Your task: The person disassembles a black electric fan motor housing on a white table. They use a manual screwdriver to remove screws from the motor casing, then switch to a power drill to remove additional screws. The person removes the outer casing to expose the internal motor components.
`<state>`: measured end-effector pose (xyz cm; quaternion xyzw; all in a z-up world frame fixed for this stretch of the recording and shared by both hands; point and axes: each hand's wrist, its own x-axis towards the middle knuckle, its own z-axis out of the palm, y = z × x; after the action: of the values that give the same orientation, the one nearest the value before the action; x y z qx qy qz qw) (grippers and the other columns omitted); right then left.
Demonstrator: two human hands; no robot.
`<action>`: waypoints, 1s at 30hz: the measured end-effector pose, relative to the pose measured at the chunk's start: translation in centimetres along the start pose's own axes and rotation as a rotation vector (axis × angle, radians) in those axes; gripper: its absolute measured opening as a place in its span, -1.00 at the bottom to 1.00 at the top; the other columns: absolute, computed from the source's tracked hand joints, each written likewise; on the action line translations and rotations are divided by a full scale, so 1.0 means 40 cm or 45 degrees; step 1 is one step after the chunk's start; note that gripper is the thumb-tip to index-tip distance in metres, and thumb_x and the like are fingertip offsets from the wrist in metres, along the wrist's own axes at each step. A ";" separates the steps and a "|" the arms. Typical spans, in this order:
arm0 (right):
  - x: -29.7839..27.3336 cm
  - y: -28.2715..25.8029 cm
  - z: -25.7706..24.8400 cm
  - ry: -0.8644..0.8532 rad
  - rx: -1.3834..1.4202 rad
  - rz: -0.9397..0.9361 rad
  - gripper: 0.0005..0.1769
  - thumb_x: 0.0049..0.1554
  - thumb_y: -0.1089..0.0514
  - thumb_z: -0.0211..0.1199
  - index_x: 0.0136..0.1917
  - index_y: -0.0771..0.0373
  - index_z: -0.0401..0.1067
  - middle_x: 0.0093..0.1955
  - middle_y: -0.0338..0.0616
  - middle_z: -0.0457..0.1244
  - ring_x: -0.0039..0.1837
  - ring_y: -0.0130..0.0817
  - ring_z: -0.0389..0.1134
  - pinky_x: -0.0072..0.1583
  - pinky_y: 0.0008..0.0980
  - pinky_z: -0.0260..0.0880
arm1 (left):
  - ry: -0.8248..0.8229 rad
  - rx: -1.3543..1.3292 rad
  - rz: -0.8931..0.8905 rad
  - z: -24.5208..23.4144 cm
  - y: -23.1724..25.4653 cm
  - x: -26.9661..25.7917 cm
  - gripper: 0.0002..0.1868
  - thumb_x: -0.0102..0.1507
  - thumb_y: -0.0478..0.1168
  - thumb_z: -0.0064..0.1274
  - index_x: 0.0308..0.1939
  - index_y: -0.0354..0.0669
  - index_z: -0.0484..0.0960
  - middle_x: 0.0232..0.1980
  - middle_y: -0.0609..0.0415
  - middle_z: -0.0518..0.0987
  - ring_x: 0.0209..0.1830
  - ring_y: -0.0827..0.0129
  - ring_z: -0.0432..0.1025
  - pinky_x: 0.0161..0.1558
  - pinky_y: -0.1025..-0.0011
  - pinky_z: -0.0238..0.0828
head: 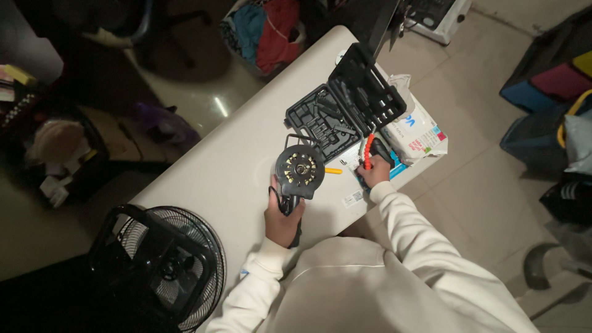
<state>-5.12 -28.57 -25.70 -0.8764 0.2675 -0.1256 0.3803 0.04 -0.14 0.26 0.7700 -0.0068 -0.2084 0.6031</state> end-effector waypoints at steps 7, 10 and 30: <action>-0.005 -0.010 0.032 0.088 0.019 0.030 -0.78 -0.08 0.16 0.43 -0.24 0.35 0.50 -0.14 0.12 0.31 -0.11 0.12 0.35 -0.01 -0.07 0.37 | -0.002 0.040 -0.037 0.019 0.000 -0.001 -0.04 0.19 -0.29 0.18 0.59 -0.25 -0.01 -0.29 0.14 0.60 -0.41 0.58 0.39 -0.30 0.56 0.41; -0.005 -0.020 0.033 0.091 -0.049 0.106 -0.84 -0.05 0.17 0.41 -0.23 0.30 0.54 -0.13 0.08 0.34 -0.10 0.12 0.37 -0.01 -0.05 0.37 | -0.001 0.040 -0.048 0.020 -0.009 -0.005 -0.03 0.19 -0.29 0.18 0.59 -0.24 -0.03 -0.29 0.13 0.59 -0.41 0.57 0.38 -0.30 0.56 0.40; -0.039 -0.014 -0.116 0.260 1.079 0.596 -0.65 0.40 -0.04 0.12 -0.16 0.20 0.35 -0.39 -0.22 0.17 -0.37 -0.36 0.16 -0.29 -0.27 0.15 | 0.041 -0.241 0.148 -0.027 -0.064 -0.052 -0.07 0.20 -0.42 0.14 0.58 -0.35 -0.02 0.14 0.00 0.54 0.00 0.48 0.44 0.05 0.53 0.41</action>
<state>-8.17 -30.15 -22.18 -0.5441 0.4185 -0.2198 0.6932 -2.14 2.10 -1.29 0.7110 -0.0219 -0.1605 0.6842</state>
